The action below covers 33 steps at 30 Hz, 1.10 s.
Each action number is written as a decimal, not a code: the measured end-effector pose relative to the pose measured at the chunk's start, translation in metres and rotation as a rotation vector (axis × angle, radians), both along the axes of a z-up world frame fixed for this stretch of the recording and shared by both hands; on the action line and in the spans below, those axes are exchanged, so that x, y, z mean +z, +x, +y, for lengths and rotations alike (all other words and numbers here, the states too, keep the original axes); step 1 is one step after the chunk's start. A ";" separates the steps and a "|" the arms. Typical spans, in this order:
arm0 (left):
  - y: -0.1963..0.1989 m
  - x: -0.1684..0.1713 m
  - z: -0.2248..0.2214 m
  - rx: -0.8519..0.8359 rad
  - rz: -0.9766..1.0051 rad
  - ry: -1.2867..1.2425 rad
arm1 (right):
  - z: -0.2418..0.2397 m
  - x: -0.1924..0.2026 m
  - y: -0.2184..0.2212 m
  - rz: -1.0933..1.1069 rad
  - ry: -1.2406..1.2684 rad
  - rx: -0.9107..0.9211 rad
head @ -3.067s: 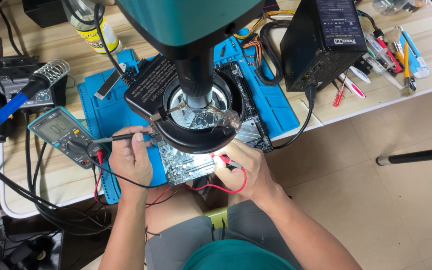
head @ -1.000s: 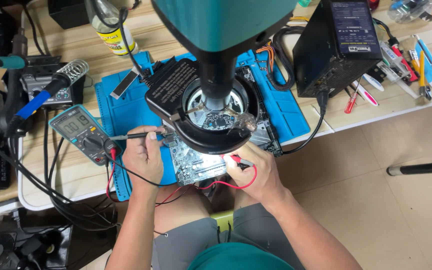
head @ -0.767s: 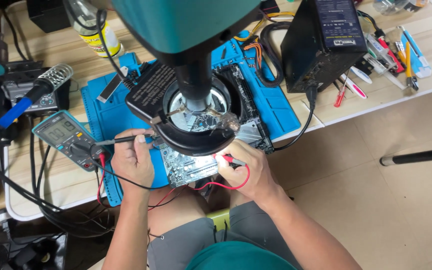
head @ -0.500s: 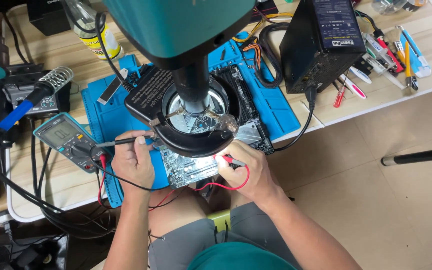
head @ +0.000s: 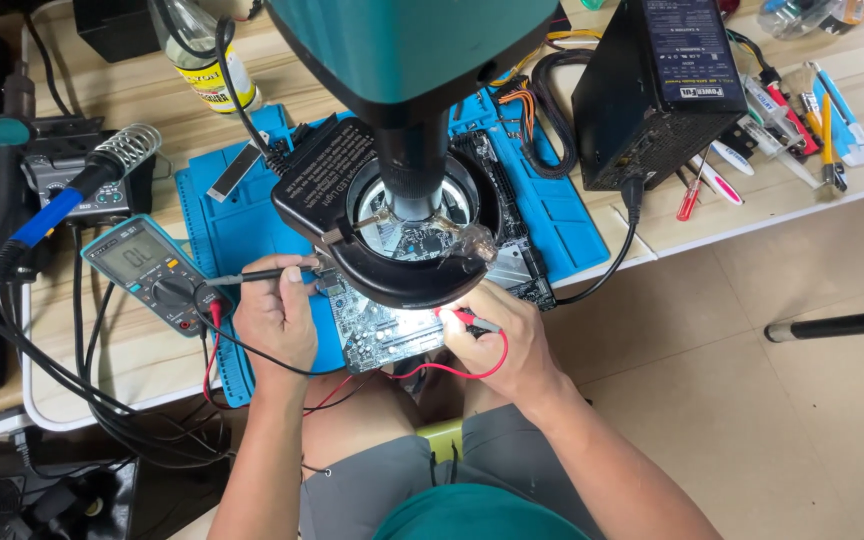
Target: Testing and validating circuits on a computer motherboard using a multimeter and a digital microscope for precision.
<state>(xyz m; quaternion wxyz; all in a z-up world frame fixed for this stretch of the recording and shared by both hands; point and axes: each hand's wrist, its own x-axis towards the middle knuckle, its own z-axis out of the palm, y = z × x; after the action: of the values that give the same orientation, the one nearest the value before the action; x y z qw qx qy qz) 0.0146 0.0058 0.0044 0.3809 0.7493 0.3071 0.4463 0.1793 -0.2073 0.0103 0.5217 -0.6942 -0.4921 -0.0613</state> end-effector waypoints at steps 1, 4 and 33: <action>0.000 -0.001 0.000 0.000 0.000 0.000 | 0.000 -0.001 0.000 0.000 0.000 0.000; -0.001 -0.002 0.001 -0.007 -0.008 -0.004 | 0.000 -0.002 0.000 0.003 -0.009 0.001; -0.001 0.002 -0.002 -0.003 0.013 0.024 | 0.018 0.080 0.038 0.414 -0.293 0.104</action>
<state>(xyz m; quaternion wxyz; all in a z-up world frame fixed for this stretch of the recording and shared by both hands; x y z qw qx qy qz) 0.0134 0.0042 0.0063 0.3707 0.7570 0.3031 0.4446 0.2169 -0.1896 0.0908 0.5079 -0.7337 -0.4136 0.1809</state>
